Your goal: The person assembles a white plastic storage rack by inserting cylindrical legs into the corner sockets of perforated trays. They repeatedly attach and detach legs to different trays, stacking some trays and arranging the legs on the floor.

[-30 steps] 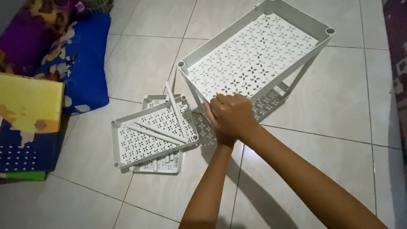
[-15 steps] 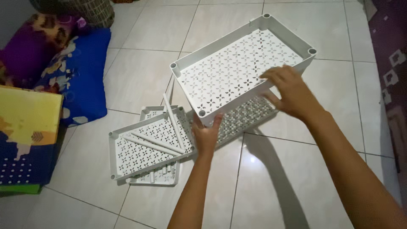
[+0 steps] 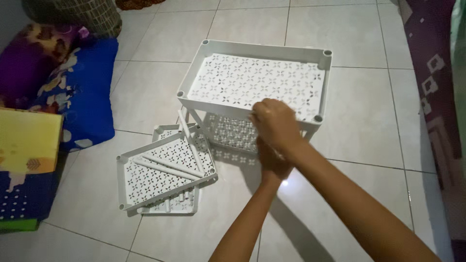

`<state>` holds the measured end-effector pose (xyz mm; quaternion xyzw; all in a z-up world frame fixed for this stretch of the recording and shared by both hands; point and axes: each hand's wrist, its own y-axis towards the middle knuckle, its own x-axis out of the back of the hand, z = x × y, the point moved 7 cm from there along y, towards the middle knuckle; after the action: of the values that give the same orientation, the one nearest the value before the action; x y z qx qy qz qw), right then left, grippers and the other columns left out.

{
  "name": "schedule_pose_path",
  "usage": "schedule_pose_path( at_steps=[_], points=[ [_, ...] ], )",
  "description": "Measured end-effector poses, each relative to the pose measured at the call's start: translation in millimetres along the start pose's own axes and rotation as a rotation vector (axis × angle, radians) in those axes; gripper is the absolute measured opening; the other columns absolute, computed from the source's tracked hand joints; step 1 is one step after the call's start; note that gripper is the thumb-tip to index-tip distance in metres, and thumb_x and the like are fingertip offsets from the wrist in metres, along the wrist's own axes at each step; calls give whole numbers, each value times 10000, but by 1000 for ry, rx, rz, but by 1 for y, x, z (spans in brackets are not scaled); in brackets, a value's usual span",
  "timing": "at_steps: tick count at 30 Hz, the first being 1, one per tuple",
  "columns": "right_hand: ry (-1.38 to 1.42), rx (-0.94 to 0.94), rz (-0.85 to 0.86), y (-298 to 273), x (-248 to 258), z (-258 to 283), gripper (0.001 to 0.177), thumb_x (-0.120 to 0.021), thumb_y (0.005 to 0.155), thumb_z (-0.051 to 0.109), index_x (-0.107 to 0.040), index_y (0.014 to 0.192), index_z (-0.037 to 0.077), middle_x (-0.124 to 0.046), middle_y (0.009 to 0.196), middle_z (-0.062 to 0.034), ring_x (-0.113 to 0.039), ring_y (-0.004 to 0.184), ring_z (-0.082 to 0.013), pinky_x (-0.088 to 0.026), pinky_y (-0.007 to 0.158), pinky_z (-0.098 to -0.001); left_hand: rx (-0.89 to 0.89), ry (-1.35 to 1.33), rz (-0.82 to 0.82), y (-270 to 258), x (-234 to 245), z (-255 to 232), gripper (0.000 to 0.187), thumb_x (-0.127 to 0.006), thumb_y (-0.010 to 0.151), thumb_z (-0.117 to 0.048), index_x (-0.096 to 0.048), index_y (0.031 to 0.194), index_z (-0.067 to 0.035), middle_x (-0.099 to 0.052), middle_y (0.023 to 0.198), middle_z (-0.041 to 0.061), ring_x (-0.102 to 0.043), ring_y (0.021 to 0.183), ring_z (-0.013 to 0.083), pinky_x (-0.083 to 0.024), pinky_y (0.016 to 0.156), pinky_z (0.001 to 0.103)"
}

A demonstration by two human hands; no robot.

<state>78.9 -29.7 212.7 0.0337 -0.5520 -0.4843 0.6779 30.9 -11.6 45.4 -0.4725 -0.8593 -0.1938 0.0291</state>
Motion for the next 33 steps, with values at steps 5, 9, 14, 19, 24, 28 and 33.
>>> schedule_pose_path(
  at_steps=[5,9,14,19,24,28,33],
  points=[
    [59,-9,31,3,-14,27,129,-732,855,111,-662,886,8,-669,904,-167,-679,828,-364,-545,695,-469,9,-53,191,-26,-57,20,413,-740,980,-249,-560,1270,-18,-650,1123,112,-641,1014,206,-549,876,346],
    [93,-55,138,2,-2,20,127,-695,890,146,-660,903,24,-654,912,-160,-671,781,-363,-549,681,-467,-30,-207,201,-32,-65,17,450,-645,1042,-273,-451,1354,-12,-590,1204,117,-587,1097,196,-513,953,350],
    [-141,57,223,-21,40,-2,308,-753,864,327,-652,716,77,-623,694,-77,-639,647,-303,-497,569,-442,-126,-318,134,-6,-63,-2,560,-520,1072,-306,-299,1489,-3,-492,1395,136,-495,1309,192,-421,1115,378],
    [-183,358,37,-45,60,-5,466,-814,842,328,-538,538,106,-502,548,-38,-503,516,-239,-409,496,-374,133,243,267,-1,-77,17,618,-310,1124,-463,-320,1530,2,-688,1072,99,-620,1179,141,-183,1303,500],
    [-139,409,-98,-52,55,-10,529,-837,858,282,-470,515,117,-443,520,-32,-435,447,-219,-343,430,-348,312,-838,171,-2,-74,14,771,-130,1092,-613,-509,1363,1,-624,1267,110,-567,1223,164,-325,1174,430],
    [-126,360,-53,-50,51,-13,542,-826,884,283,-478,501,123,-455,488,-16,-407,396,-206,-338,404,-334,57,-288,166,3,-59,-12,675,-266,1080,-581,-442,1369,3,-560,1297,139,-534,1266,195,-372,1147,423],
    [-135,333,-89,-49,53,-12,554,-812,905,285,-482,492,119,-454,475,-14,-421,392,-200,-333,393,-333,169,-565,141,6,-56,-17,677,-190,1100,-581,-471,1334,-11,-570,1249,113,-550,1202,170,-375,1147,374]
  ],
)
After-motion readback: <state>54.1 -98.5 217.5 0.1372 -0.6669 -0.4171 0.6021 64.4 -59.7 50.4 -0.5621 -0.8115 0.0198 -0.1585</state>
